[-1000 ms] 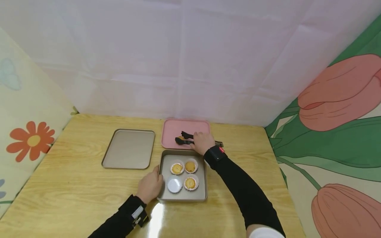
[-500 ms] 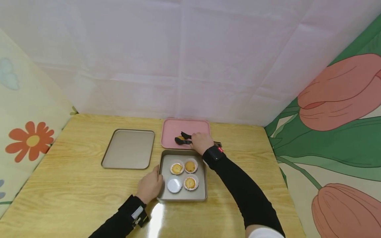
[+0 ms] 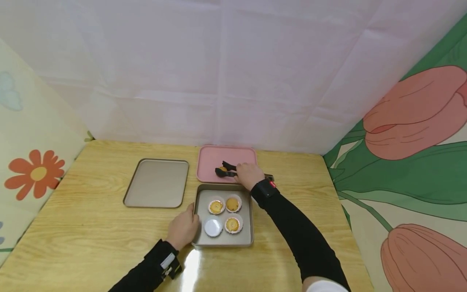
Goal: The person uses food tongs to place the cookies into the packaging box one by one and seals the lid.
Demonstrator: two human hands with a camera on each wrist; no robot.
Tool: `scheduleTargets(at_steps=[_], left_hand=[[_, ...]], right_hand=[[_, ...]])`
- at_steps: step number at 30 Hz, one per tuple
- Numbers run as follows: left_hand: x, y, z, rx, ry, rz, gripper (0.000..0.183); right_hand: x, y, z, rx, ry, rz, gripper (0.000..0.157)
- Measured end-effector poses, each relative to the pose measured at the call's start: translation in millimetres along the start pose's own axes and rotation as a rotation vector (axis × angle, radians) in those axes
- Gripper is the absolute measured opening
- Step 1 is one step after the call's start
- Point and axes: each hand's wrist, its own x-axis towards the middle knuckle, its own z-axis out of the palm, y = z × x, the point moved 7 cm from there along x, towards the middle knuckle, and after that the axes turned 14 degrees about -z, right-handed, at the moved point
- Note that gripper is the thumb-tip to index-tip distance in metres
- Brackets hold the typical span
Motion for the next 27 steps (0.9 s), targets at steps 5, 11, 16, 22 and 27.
scheduleTargets(at_steps=[5, 11, 16, 22, 27], left_hand=[[-3.1, -0.7, 2.6, -0.001, -0.004, -0.006, 0.047], [-4.5, -1.1, 5.0, -0.001, -0.007, -0.003, 0.048], [-4.0, -1.3, 4.6, -0.003, -0.008, 0.016, 0.048], [0.2, -2.1, 2.6, 0.004, -0.023, 0.017, 0.049], [4.0, -1.9, 1.7, 0.012, -0.031, 0.015, 0.049]], right_hand=[[-10, 2, -1.0, 0.033, -0.03, 0.016, 0.032], [-30, -1, -16.9, 0.014, 0.032, 0.017, 0.035], [-57, -16, -33.7, -0.056, 0.116, -0.007, 0.043], [-92, -43, -34.9, -0.157, 0.17, -0.07, 0.05], [-117, -69, -27.0, -0.2, 0.188, -0.132, 0.051]])
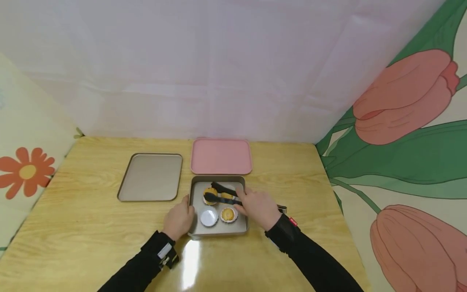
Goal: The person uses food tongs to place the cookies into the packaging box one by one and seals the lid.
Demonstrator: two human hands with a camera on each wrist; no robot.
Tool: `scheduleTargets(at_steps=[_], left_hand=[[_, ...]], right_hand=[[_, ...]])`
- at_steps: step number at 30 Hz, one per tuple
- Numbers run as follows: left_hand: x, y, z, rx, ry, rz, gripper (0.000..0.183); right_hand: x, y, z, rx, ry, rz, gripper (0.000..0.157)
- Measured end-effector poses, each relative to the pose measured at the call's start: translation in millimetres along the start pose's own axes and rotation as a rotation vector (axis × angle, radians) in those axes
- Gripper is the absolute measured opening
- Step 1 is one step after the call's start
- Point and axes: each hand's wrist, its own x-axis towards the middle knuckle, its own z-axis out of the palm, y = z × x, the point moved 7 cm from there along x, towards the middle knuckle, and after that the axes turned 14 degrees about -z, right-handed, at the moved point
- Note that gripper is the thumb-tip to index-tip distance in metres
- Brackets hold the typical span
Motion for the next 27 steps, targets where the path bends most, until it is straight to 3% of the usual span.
scheduleTargets(at_steps=[9, 27], left_hand=[[3.4, -0.3, -2.9, -0.009, 0.012, -0.003, 0.049], [-0.9, 1.7, -3.4, -0.003, 0.012, -0.001, 0.049]], right_hand=[[-11, -32, 3.3, 0.024, 0.011, -0.078, 0.047], [-13, -38, 16.1, 0.071, -0.064, -0.026, 0.055]])
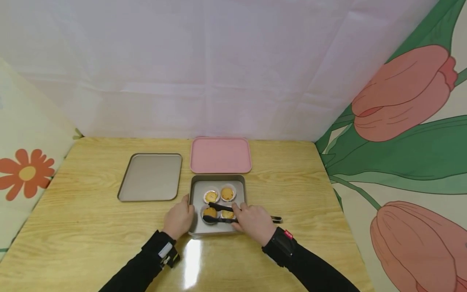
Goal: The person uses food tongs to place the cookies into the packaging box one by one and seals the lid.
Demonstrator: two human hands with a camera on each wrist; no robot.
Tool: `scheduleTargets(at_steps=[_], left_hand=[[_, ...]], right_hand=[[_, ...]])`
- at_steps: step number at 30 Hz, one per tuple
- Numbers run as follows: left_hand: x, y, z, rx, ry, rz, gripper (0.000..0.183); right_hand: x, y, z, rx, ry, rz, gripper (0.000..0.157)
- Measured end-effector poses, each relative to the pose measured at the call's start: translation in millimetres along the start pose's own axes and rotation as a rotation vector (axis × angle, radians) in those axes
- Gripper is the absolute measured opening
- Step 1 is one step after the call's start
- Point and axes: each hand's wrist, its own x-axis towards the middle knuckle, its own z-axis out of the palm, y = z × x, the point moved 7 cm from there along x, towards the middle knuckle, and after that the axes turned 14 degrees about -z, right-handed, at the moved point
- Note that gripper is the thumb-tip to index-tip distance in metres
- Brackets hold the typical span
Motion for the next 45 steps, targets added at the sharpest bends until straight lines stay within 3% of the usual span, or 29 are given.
scheduleTargets(at_steps=[23, 30, 36, 41, 45], left_hand=[[-0.3, 0.9, 0.5, -0.014, 0.006, 0.008, 0.049], [0.9, -0.5, 0.7, -0.015, 0.009, 0.005, 0.048], [1.5, -1.7, 0.6, -0.026, -0.001, -0.001, 0.049], [1.6, -2.3, 1.8, -0.033, 0.002, -0.003, 0.049], [2.2, -2.0, 2.2, -0.023, 0.005, -0.004, 0.049]], right_hand=[[-3, 1, -4.7, -0.019, 0.042, 0.006, 0.057], [-5, 8, -27.6, 0.005, 0.121, 0.058, 0.055], [-11, 36, -53.1, 0.014, 0.26, 0.173, 0.058], [-30, 74, -61.7, 0.12, 0.354, 0.373, 0.062], [-54, 106, -57.2, 0.192, 0.398, 0.553, 0.064]])
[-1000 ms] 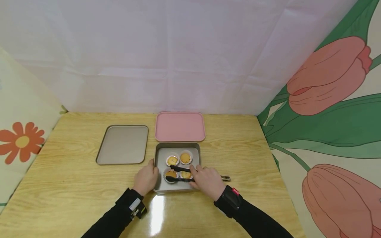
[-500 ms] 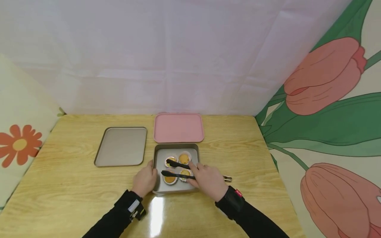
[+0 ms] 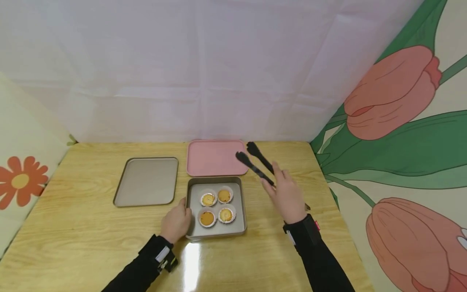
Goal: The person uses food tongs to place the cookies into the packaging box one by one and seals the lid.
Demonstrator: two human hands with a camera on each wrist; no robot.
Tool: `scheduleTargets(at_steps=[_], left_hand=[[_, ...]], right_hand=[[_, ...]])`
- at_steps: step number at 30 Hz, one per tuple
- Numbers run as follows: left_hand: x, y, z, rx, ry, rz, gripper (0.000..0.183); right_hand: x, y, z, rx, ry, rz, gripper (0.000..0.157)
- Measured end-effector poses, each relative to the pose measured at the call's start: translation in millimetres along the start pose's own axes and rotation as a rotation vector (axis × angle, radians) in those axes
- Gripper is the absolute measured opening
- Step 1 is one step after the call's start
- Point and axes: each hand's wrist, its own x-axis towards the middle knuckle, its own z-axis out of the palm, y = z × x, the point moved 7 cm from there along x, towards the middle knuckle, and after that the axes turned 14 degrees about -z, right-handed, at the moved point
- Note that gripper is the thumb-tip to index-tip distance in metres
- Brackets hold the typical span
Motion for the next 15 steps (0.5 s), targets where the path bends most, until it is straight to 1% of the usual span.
scheduleTargets(at_steps=[4, 6, 9, 10, 12, 15], left_hand=[[0.2, 0.6, -0.4, 0.011, 0.006, 0.008, 0.048], [0.3, 0.8, -0.5, 0.014, 0.005, 0.012, 0.048], [0.3, 0.7, -0.8, 0.016, 0.002, 0.015, 0.048], [0.2, 0.7, -0.9, 0.016, 0.002, 0.016, 0.048], [0.1, 0.6, -1.0, 0.015, 0.002, 0.017, 0.048], [0.0, 0.5, -0.7, 0.017, 0.0, 0.015, 0.048]], right_hand=[[-8, 40, -5.5, -0.016, 0.044, 0.161, 0.062], [-15, 58, -5.9, -0.03, 0.05, 0.249, 0.061], [-28, 83, -3.6, -0.048, 0.03, 0.375, 0.06], [-33, 90, -1.4, -0.049, 0.011, 0.413, 0.06], [-43, 102, 3.3, -0.053, -0.019, 0.467, 0.061], [-55, 116, 10.6, -0.071, -0.046, 0.51, 0.06]])
